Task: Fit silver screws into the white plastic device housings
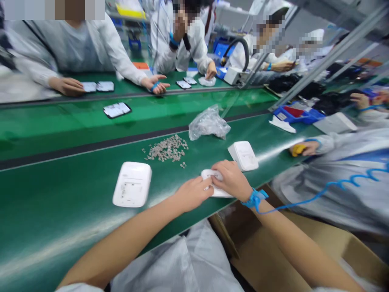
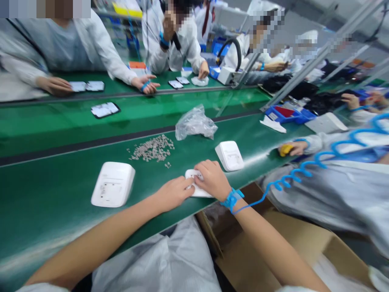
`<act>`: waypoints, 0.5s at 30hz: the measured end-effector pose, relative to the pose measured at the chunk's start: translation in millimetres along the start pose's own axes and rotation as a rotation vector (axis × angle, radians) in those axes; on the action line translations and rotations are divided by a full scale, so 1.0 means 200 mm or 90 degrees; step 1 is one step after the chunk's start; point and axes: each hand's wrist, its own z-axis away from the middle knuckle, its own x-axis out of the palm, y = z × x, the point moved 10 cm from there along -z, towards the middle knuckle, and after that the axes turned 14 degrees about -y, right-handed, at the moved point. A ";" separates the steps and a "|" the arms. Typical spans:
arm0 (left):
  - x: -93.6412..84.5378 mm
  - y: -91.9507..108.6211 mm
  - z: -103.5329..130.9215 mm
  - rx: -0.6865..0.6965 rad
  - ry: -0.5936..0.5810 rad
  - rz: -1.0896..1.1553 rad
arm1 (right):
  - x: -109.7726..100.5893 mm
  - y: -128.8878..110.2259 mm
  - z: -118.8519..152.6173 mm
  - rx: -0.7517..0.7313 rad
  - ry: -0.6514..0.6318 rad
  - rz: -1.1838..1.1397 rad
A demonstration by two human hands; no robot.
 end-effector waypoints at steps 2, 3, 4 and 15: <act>-0.02 0.01 0.02 -0.010 -0.008 -0.017 | -0.01 -0.03 0.03 -0.001 0.016 0.043; -0.04 0.01 0.04 -0.019 -0.014 -0.020 | -0.01 -0.04 0.05 0.007 0.016 0.075; -0.04 0.02 0.07 -0.028 -0.019 -0.008 | -0.01 -0.05 0.07 0.020 0.028 0.110; 0.08 0.23 0.61 -0.260 0.016 0.084 | 0.00 -0.64 -0.20 -0.396 0.104 0.160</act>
